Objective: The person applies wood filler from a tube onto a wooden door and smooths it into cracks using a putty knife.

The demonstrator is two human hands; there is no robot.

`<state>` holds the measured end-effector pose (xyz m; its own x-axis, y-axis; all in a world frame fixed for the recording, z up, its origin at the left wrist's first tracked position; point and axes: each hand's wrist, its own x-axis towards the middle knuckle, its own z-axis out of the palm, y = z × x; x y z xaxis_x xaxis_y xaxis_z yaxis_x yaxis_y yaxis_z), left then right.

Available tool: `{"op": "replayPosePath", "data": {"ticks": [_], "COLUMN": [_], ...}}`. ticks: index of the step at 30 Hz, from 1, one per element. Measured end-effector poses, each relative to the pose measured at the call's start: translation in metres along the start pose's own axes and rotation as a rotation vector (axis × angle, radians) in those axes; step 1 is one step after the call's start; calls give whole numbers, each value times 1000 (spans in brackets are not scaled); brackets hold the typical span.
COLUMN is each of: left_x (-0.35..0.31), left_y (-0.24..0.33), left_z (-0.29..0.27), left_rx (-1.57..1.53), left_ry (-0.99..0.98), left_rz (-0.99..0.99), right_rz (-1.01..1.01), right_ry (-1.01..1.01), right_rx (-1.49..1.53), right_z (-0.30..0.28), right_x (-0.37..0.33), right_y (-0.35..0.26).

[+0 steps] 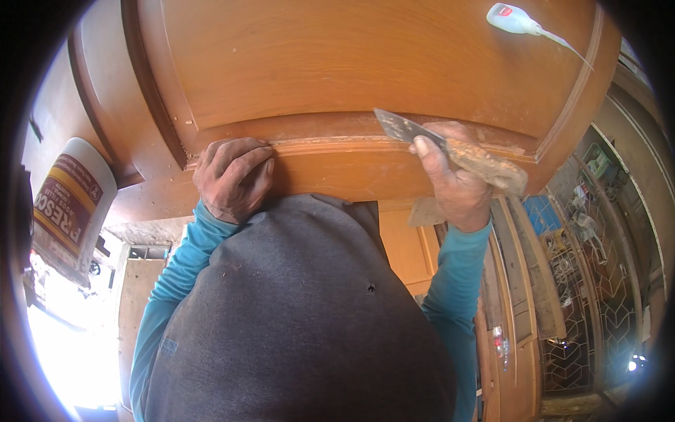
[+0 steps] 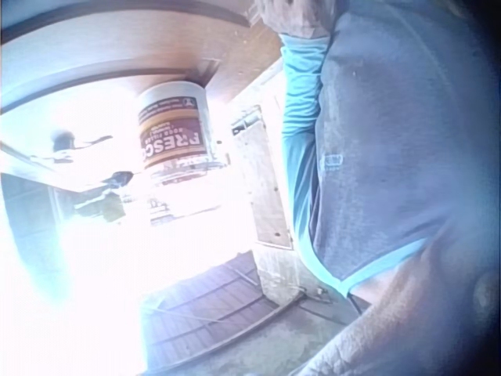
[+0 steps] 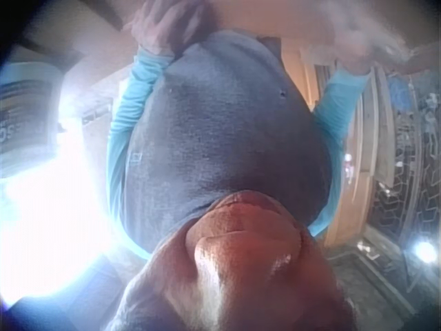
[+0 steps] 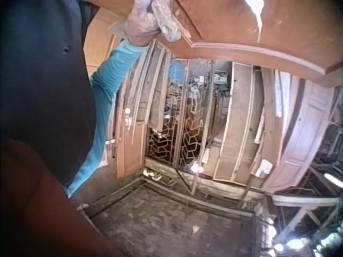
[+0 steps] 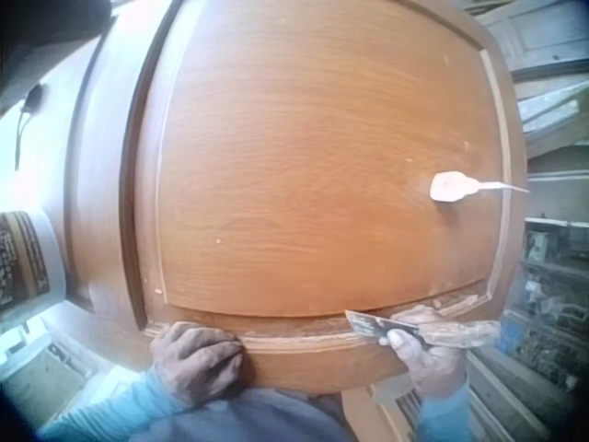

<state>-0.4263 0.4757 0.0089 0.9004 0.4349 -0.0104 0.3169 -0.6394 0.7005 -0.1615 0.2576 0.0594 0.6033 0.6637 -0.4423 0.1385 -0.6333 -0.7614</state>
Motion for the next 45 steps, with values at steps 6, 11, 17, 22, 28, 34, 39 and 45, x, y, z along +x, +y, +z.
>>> {"op": "replayPosePath", "data": {"ticks": [6,11,17,22,28,34,39,45], "left_x": [-1,-1,-2,-2,-2,-3,-3,-1], "left_y": [-1,0,-1,-1,-1,-2,-1,-2], "left_z": [1,0,0,0,2,2,0,-1], "left_rx": [-3,-8,-21,-19,-24,-7,-28,-20], "left_ry": [7,8,-4,1,7,6,3,12], "left_rz": [10,7,-6,-13,-9,-4,-17,-9], "right_rz": [-82,-426,-473,-443,-423,-476,-327,-368], "right_ry": [30,-46,-79,-148,-103,-172,-167,-89], "right_rx": [-20,-382,-585,-615,-500,-575,-491,-502], "right_z": [-8,-2,11,14,14,21,5,0], "right_x": [8,0,-24,-31,-23,-31,-23,-20], "right_y": [-13,-34,-23,-36,-39,-33,-46,-35]}}
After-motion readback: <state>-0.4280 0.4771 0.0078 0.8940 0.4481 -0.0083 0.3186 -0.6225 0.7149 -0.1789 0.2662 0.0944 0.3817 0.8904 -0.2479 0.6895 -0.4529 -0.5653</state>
